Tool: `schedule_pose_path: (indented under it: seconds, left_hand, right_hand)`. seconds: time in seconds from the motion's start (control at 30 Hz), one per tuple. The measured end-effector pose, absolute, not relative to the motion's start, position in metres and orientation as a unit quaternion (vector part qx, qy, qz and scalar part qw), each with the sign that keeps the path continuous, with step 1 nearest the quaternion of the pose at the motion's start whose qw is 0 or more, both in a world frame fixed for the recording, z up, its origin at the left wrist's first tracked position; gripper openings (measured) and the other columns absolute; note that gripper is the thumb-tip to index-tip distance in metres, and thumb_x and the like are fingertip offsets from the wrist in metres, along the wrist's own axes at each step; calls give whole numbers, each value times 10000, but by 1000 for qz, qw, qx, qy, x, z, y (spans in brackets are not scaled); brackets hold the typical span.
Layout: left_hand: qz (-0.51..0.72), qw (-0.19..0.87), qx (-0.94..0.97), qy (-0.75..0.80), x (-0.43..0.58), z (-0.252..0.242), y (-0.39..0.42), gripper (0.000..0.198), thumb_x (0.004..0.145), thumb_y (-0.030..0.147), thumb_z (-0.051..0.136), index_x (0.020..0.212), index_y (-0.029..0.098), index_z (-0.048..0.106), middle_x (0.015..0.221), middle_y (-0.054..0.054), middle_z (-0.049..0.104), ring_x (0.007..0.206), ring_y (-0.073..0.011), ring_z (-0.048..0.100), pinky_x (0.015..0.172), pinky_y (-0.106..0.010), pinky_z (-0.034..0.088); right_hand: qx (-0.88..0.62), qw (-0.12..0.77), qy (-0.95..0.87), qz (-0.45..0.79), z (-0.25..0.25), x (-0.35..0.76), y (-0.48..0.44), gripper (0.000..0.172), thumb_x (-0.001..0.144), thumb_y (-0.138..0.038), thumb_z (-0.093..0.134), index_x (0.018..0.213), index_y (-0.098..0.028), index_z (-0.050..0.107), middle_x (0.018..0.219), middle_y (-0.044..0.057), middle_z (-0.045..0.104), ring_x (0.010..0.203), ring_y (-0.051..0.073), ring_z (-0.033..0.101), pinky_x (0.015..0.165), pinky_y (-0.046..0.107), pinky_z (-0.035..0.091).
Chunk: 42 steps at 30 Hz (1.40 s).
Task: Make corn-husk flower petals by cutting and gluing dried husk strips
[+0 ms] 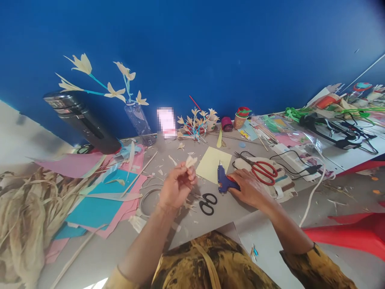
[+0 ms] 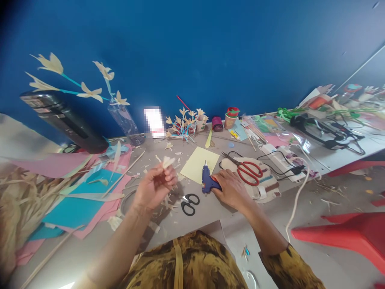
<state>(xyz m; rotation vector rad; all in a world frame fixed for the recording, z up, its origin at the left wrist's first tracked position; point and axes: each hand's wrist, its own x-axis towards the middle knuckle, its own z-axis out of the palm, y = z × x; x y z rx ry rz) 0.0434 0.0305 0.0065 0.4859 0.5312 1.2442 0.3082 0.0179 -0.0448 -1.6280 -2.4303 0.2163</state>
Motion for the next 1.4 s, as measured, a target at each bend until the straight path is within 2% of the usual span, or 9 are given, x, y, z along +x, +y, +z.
schedule_pose_path:
  seconds: [0.1, 0.2, 0.3, 0.37, 0.5, 0.63, 0.87, 1.17, 1.4]
  left_hand:
    - [618, 705, 227, 264, 18, 27, 25, 126, 686, 130, 667, 693, 169, 548, 691, 7, 488, 610, -105, 466, 541, -235, 389]
    - [647, 673, 212, 289, -8, 37, 17, 147, 686, 124, 667, 693, 177, 530, 702, 9, 476, 610, -104, 468, 530, -231, 398]
    - [650, 681, 189, 280, -21, 36, 7, 175, 684, 128, 672, 695, 174, 504, 698, 23, 441, 588, -83, 442, 513, -213, 392]
    - [640, 697, 181, 267, -20, 30, 0, 197, 683, 127, 682, 691, 172, 490, 691, 29, 430, 579, -75, 429, 503, -201, 379]
    - [600, 719, 208, 281, -3, 10, -10, 177, 708, 156, 713, 712, 172, 537, 688, 18, 495, 588, -85, 441, 520, -206, 366]
    - [577, 701, 247, 337, 7, -5, -15, 175, 721, 245, 751, 705, 165, 596, 641, 8, 549, 587, -96, 469, 578, -226, 393]
    - [585, 633, 301, 407, 9, -18, -14, 171, 750, 284, 727, 708, 177, 600, 592, 18, 558, 566, -100, 463, 584, -229, 372]
    - [607, 431, 403, 532, 19, -22, -16, 116, 794, 248, 648, 712, 186, 593, 629, 28, 556, 590, -113, 481, 606, -234, 398]
    - [626, 330, 446, 548, 21, -28, -14, 87, 779, 213, 654, 705, 186, 617, 676, 21, 581, 635, -121, 516, 622, -233, 410]
  right_hand:
    - [-544, 112, -828, 76, -44, 313, 17, 369, 871, -303, 638, 1226, -203, 632, 1204, 130, 622, 1100, 312, 537, 938, 444, 424]
    - [-536, 150, -828, 68, -38, 312, 16, 322, 901, -277, 592, 1211, -218, 656, 1299, 124, 610, 1162, 326, 520, 977, 474, 409]
    - [-527, 214, -814, 115, -27, 293, 18, 230, 929, -260, 556, 1094, -209, 708, 1121, 102, 710, 1065, 289, 585, 951, 442, 433]
    - [-517, 268, -787, 203, -17, 268, 19, 200, 924, -271, 558, 1005, -195, 725, 998, 86, 734, 905, 231, 635, 840, 367, 483]
    - [-438, 330, -711, 441, -1, 207, 15, 246, 899, -344, 604, 1023, -172, 728, 942, 66, 731, 715, 159, 613, 631, 264, 466]
    - [-413, 389, -617, 545, -1, 166, 9, 263, 826, -334, 679, 1012, -155, 728, 816, 31, 679, 669, 140, 558, 598, 249, 418]
    - [-441, 416, -552, 572, -6, 154, 4, 200, 806, -312, 686, 898, -146, 750, 682, -7, 572, 615, 116, 443, 575, 251, 332]
    - [-438, 464, -527, 562, -8, 150, 1, 160, 814, -283, 676, 782, -157, 770, 722, 9, 575, 655, 124, 451, 572, 252, 328]
    - [-444, 466, -529, 553, -6, 147, 0, 216, 813, -332, 669, 838, -157, 794, 717, 17, 573, 613, 125, 423, 565, 276, 330]
